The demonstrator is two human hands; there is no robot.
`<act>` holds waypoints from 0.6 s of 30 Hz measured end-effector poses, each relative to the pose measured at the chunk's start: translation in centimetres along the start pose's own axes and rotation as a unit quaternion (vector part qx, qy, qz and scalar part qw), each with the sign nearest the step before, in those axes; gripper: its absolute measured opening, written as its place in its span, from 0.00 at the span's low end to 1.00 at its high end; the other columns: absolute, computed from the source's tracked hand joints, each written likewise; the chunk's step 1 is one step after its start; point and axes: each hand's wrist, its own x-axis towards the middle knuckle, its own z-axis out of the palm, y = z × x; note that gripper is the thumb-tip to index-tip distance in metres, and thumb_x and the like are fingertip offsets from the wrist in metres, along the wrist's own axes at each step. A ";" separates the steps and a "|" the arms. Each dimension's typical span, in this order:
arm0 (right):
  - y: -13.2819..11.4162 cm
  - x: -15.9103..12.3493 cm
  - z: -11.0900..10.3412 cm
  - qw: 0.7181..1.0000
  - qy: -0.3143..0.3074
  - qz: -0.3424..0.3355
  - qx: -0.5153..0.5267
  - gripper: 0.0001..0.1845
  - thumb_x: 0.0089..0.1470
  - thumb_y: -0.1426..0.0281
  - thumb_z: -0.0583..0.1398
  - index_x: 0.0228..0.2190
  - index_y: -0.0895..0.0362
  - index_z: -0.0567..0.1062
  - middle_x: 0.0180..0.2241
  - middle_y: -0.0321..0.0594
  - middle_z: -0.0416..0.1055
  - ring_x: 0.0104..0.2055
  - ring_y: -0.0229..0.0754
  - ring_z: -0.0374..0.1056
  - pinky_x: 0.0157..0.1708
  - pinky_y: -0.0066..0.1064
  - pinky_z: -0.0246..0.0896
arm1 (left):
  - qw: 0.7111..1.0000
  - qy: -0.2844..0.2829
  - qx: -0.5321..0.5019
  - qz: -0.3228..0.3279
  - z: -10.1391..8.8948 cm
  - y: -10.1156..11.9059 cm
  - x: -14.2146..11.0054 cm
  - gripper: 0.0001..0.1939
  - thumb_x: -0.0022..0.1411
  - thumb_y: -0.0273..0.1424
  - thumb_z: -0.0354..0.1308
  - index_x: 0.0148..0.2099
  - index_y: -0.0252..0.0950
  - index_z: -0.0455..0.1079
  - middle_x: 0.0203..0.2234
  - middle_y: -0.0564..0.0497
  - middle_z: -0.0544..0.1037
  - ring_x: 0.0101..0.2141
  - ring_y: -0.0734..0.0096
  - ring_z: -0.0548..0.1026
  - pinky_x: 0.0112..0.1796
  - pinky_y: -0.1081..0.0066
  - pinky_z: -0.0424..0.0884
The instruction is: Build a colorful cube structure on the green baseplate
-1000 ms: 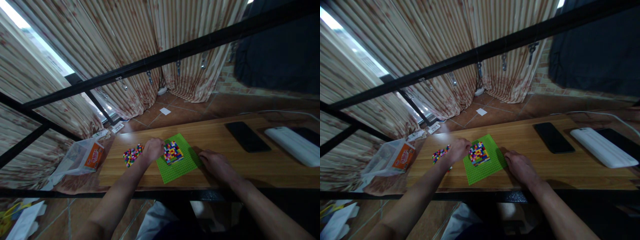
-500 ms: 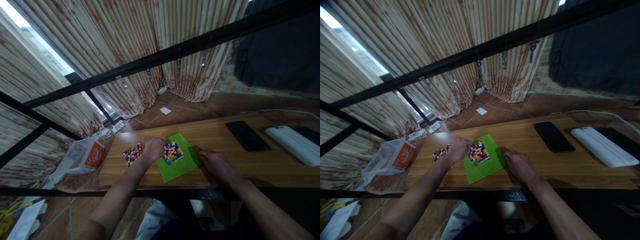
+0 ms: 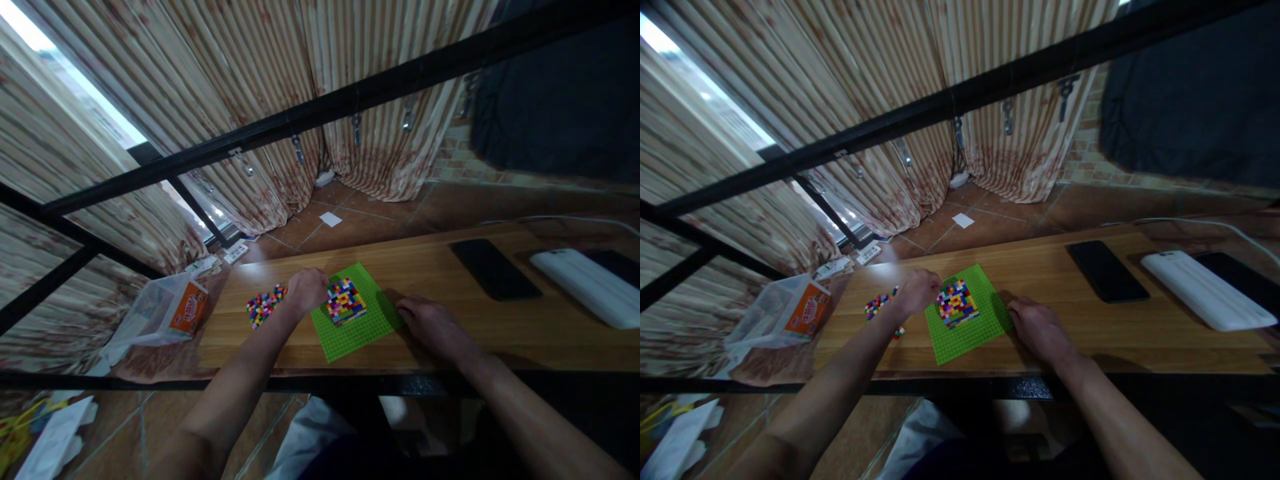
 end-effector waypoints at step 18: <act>0.0 -0.1 0.1 1.000 -0.011 -0.001 -0.012 0.17 0.63 0.69 0.49 0.35 0.54 0.78 0.39 0.43 0.78 0.37 0.43 0.73 0.38 0.32 0.63 | 0.999 0.010 0.020 -0.035 0.4 0.7 0.4 0.19 0.56 0.25 0.55 0.50 0.38 0.77 0.43 0.43 0.81 0.45 0.55 0.78 0.46 0.64 0.73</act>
